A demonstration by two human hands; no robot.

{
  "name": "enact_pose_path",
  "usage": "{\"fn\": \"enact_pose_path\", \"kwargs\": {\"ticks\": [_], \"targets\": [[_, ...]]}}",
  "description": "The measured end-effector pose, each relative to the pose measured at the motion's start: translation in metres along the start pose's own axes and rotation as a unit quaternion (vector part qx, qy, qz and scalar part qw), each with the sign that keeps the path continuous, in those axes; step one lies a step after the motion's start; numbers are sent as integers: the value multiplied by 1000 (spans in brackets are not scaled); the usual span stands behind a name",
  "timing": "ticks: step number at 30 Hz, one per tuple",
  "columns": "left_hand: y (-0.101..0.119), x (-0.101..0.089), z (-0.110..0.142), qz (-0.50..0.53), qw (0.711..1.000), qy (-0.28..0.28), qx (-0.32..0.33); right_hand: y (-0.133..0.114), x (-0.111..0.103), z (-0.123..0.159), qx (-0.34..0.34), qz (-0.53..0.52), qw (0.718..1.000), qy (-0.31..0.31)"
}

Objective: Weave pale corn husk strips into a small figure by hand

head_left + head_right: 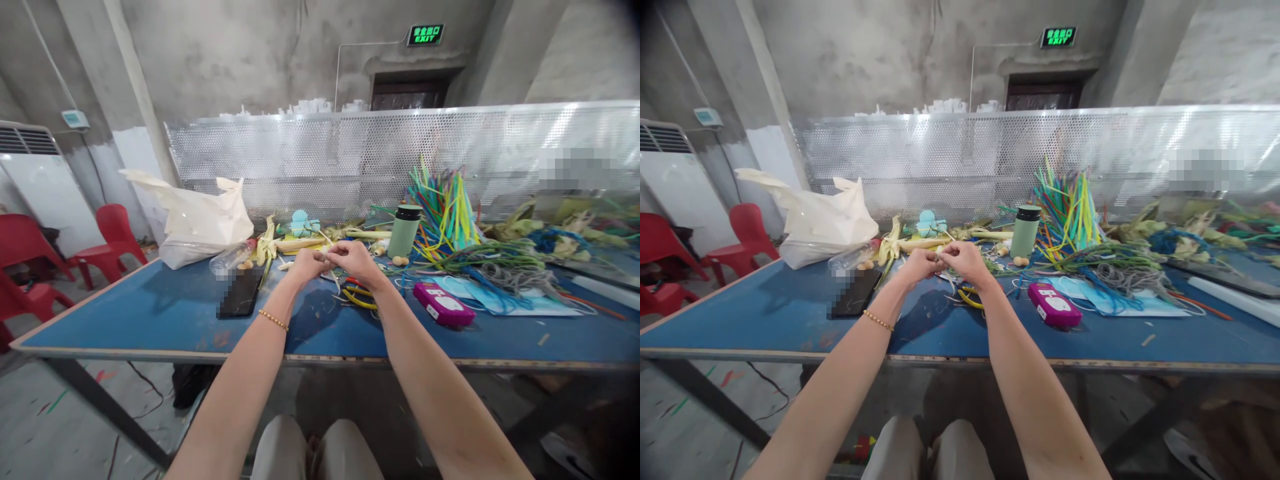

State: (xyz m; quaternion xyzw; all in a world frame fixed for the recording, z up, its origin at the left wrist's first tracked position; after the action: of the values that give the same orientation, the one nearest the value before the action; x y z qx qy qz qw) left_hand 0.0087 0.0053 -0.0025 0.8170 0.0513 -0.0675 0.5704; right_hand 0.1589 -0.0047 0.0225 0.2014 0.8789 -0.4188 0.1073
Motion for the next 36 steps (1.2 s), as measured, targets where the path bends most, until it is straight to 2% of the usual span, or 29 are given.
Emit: {"fn": "enact_pose_path", "kwargs": {"ticks": [4,10,16,36], "targets": [[8,-2,5,82,996,-42,-6,2,-3,0,11,-21,999,34],[15,-5,9,99,992,-50,-51,4,-2,0,47,-68,996,24],[16,-4,12,128,984,-99,-71,1,-2,1,72,-106,991,22],[11,-2,11,95,987,-112,-62,4,-1,-1,64,-94,993,26]]}}
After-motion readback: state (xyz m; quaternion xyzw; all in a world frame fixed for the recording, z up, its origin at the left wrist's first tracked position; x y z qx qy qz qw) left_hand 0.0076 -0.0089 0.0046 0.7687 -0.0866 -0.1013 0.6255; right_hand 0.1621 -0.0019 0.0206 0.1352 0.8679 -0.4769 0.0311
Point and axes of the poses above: each hand's wrist, its own z-axis away from the middle knuckle, its own x-axis out of the palm, y = z × x, the point moved 2 cm from there along -z, towards the middle knuckle, and after that the axes turned 10 degrees about y, right-handed, at the moved point
